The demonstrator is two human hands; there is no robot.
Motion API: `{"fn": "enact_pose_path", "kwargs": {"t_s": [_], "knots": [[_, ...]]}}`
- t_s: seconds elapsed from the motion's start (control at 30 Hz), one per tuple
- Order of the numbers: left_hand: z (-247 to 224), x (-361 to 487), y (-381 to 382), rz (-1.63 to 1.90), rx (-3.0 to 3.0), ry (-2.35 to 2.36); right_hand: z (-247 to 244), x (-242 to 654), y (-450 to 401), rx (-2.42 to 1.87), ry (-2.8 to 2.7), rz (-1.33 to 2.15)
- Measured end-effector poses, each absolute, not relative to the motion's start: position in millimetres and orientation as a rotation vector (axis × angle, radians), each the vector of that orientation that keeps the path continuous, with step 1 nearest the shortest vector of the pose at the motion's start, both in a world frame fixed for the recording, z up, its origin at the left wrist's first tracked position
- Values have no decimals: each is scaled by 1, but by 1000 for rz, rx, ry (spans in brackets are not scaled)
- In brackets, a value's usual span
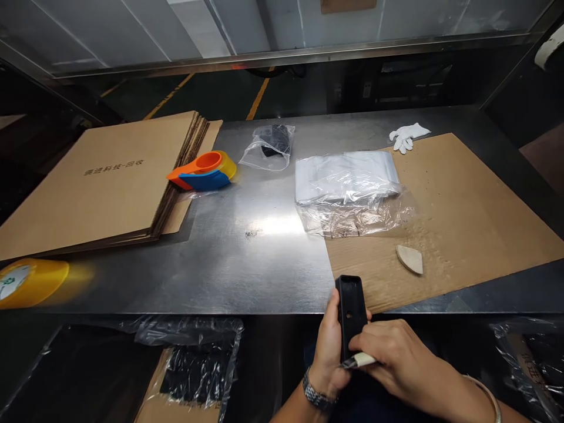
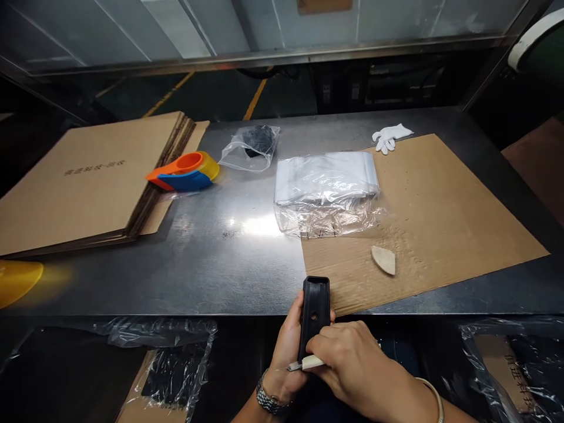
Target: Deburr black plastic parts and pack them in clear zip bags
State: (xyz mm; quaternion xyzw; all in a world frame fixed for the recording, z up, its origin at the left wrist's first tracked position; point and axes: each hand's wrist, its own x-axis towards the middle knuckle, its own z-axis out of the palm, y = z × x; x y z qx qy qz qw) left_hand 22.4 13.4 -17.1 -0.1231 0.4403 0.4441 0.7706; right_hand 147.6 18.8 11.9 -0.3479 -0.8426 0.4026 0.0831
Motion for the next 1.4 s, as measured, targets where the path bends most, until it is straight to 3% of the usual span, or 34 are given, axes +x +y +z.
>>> {"fn": "enact_pose_path", "kwargs": {"t_s": [0.33, 0.53, 1.4], "knots": [[-15, 26, 10, 1007, -409, 908, 3, 144, 26, -925, -2583, 983], [-14, 26, 11, 968, -486, 895, 5, 152, 29, -896, -2521, 1162], [-17, 28, 6, 919, -455, 937, 6, 149, 27, -993, -2599, 1189]]}}
